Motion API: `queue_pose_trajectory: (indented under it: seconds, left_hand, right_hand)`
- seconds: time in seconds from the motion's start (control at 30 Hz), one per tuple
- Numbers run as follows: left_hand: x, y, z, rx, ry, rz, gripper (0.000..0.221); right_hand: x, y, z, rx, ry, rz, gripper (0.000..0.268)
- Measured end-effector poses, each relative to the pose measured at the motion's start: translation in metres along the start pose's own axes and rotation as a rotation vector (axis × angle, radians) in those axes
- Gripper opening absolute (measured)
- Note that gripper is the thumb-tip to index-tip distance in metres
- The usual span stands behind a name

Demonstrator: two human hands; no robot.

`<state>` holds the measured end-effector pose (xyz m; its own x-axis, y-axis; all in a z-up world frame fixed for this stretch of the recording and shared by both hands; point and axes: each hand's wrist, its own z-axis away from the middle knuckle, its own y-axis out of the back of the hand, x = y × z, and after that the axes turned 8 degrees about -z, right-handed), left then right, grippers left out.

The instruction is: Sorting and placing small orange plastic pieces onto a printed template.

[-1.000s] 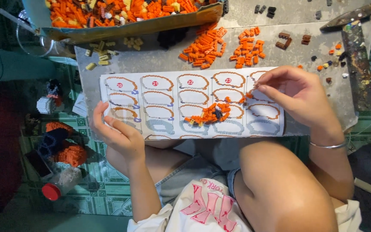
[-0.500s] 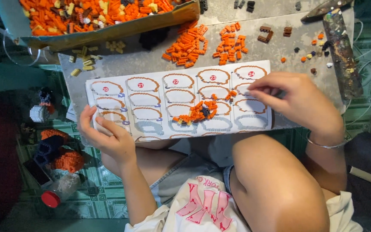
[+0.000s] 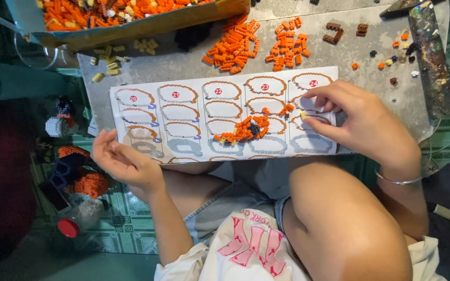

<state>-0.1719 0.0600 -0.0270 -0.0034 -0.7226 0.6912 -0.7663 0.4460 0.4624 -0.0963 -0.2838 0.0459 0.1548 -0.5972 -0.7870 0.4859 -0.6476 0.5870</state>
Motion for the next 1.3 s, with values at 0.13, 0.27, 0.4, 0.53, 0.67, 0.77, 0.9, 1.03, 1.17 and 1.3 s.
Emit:
queue_pose_trajectory:
  seconds: [0.13,0.27,0.4,0.53,0.67,0.77,0.9,1.03,1.17,1.3]
  left_hand:
    - [0.029,0.013,-0.007,-0.098,-0.138,-0.047,0.016]
    - [0.072,0.017,0.001,-0.677,-0.178,-0.167,0.029]
    - [0.09,0.006,0.004,-0.884,-0.269,0.007,0.037]
    - [0.084,0.002,-0.008,-0.735,-0.308,-0.035,0.025]
    - [0.093,0.006,-0.011,-0.725,-0.24,0.052,0.02]
    - [0.11,-0.006,0.008,-1.007,0.221,0.47,0.038]
    - [0.112,-0.024,0.045,-0.981,0.69,0.887,0.037]
    - [0.107,-0.026,0.029,-0.924,0.688,0.736,0.028]
    - [0.089,-0.024,-0.025,-0.722,0.465,0.44,0.012]
    - [0.045,-0.034,-0.072,-0.404,-0.043,-0.091,0.017]
  right_hand:
    - [-0.004,-0.008,-0.001,0.051,0.081,0.088,0.046]
    - [0.002,-0.011,-0.002,-0.01,0.05,-0.036,0.04]
    - [0.0,-0.009,-0.002,0.025,-0.003,-0.062,0.024]
    - [0.003,-0.008,-0.001,-0.016,-0.011,0.001,0.017]
    - [-0.017,-0.003,-0.004,-0.016,0.12,0.026,0.008]
    - [-0.029,-0.013,-0.009,-0.012,0.328,-0.098,0.011]
    - [-0.034,-0.037,-0.016,0.138,0.625,-0.141,0.016]
    - [-0.04,-0.039,-0.025,0.215,0.645,-0.195,0.022]
    - [-0.038,-0.025,-0.03,0.185,0.615,-0.132,0.028]
    - [-0.017,-0.032,-0.031,0.085,0.53,0.115,0.018]
